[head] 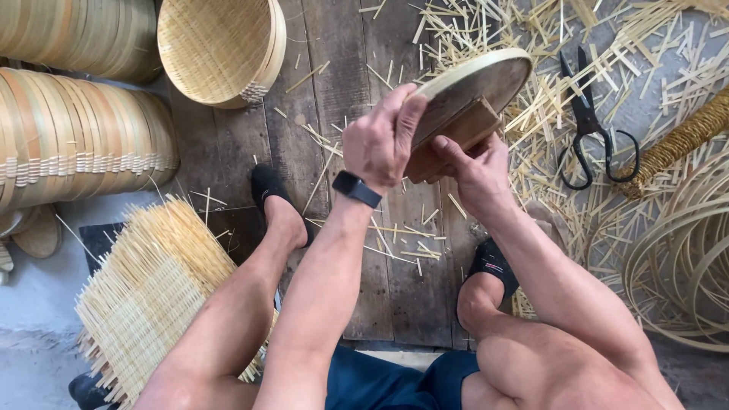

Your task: Weaving bamboo strips and using a circular frame to construct a basket lid or base, then trimming excess material with scissors.

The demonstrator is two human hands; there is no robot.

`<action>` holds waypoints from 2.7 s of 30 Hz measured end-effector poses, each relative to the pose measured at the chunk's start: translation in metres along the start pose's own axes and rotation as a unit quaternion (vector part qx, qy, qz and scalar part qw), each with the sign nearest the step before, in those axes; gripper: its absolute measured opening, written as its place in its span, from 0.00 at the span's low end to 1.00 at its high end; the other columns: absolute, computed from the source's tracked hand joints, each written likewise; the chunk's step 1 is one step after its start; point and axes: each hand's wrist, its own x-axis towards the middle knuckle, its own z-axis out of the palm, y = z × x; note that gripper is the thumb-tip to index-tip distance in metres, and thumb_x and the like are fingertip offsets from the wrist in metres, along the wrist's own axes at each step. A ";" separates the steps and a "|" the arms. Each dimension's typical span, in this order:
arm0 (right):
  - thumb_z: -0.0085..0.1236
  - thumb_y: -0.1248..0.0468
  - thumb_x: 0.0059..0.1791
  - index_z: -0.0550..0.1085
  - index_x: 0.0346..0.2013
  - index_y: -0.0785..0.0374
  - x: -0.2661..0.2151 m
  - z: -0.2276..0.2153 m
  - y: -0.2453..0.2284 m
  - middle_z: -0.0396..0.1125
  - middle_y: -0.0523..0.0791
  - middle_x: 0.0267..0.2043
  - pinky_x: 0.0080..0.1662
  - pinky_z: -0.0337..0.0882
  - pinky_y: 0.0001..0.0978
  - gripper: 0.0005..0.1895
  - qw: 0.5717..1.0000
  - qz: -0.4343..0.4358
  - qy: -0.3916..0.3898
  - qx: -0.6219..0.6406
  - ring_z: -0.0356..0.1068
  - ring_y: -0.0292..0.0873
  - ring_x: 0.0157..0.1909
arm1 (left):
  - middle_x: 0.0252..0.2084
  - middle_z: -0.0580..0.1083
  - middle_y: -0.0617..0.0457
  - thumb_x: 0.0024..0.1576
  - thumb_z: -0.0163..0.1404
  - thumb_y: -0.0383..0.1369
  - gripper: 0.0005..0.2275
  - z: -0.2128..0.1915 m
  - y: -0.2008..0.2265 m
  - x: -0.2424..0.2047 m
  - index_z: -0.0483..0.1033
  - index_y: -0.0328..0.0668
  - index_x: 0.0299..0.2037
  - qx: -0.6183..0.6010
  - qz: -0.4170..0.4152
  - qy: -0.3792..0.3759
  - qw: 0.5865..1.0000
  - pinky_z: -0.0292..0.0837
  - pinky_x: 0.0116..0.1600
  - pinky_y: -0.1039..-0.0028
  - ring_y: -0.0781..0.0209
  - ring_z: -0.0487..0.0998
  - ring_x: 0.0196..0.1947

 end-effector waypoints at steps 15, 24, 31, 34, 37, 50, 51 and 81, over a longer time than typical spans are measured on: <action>0.69 0.66 0.48 0.66 0.67 0.69 -0.083 -0.163 0.037 0.67 0.55 0.61 0.56 0.74 0.50 0.35 0.959 0.052 -0.119 0.251 0.71 0.52 0.61 | 0.37 0.83 0.47 0.65 0.33 0.64 0.34 -0.016 -0.060 0.014 0.79 0.42 0.56 -0.062 -0.052 0.037 0.996 0.80 0.36 0.68 0.57 0.87 0.35; 0.58 0.67 0.52 0.66 0.63 0.71 -0.031 -0.112 0.115 0.67 0.53 0.60 0.58 0.73 0.48 0.25 0.990 0.123 -0.022 0.060 0.69 0.51 0.59 | 0.20 0.64 0.58 0.65 0.46 0.60 0.32 -0.118 -0.148 0.043 0.66 0.36 0.21 -0.067 -0.264 0.071 0.960 0.59 0.31 0.70 0.65 0.61 0.23; 0.38 0.58 0.59 0.69 0.60 0.74 -0.072 -0.123 0.091 0.72 0.57 0.54 0.53 0.78 0.47 0.23 0.985 0.121 -0.075 0.098 0.76 0.54 0.53 | 0.38 0.80 0.56 0.61 0.52 0.57 0.27 -0.043 -0.208 0.036 0.82 0.33 0.41 -0.194 -0.243 0.030 0.950 0.74 0.45 0.73 0.69 0.77 0.39; 0.41 0.60 0.57 0.72 0.56 0.71 -0.088 -0.131 0.096 0.75 0.54 0.46 0.47 0.80 0.44 0.20 0.983 0.184 0.008 0.006 0.78 0.50 0.47 | 0.36 0.79 0.50 0.59 0.53 0.56 0.30 0.005 -0.229 0.029 0.83 0.25 0.40 -0.199 -0.359 -0.016 0.912 0.73 0.44 0.69 0.63 0.74 0.36; 0.48 0.64 0.55 0.77 0.52 0.66 -0.099 -0.126 0.100 0.78 0.49 0.40 0.42 0.77 0.37 0.15 0.917 0.117 0.072 -0.375 0.79 0.43 0.43 | 0.35 0.79 0.48 0.59 0.53 0.57 0.31 0.029 -0.224 0.038 0.83 0.25 0.40 -0.184 -0.364 -0.054 0.911 0.73 0.44 0.69 0.62 0.74 0.36; 0.58 0.72 0.45 0.77 0.37 0.62 -0.103 -0.104 0.098 0.73 0.48 0.34 0.38 0.73 0.39 0.07 0.781 -0.181 0.023 -0.597 0.74 0.50 0.37 | 0.59 0.73 0.37 0.57 0.52 0.51 0.28 0.101 -0.056 -0.097 0.72 0.32 0.57 0.077 0.213 -0.134 0.965 0.63 0.68 0.52 0.40 0.70 0.63; 0.59 0.72 0.45 0.77 0.37 0.62 -0.104 -0.104 0.099 0.72 0.48 0.33 0.38 0.73 0.40 0.07 0.773 -0.184 0.022 -0.607 0.74 0.51 0.37 | 0.66 0.70 0.35 0.57 0.48 0.46 0.29 0.116 -0.056 -0.126 0.71 0.30 0.62 0.153 0.220 -0.177 0.947 0.56 0.72 0.51 0.40 0.65 0.69; 0.56 0.68 0.49 0.77 0.40 0.57 -0.102 -0.100 0.113 0.72 0.44 0.35 0.38 0.71 0.35 0.06 0.733 -0.170 0.024 -0.658 0.73 0.45 0.36 | 0.56 0.78 0.42 0.53 0.46 0.16 0.18 -0.115 -0.360 0.036 0.79 0.36 0.52 0.249 0.071 -0.004 0.966 0.66 0.68 0.59 0.45 0.75 0.61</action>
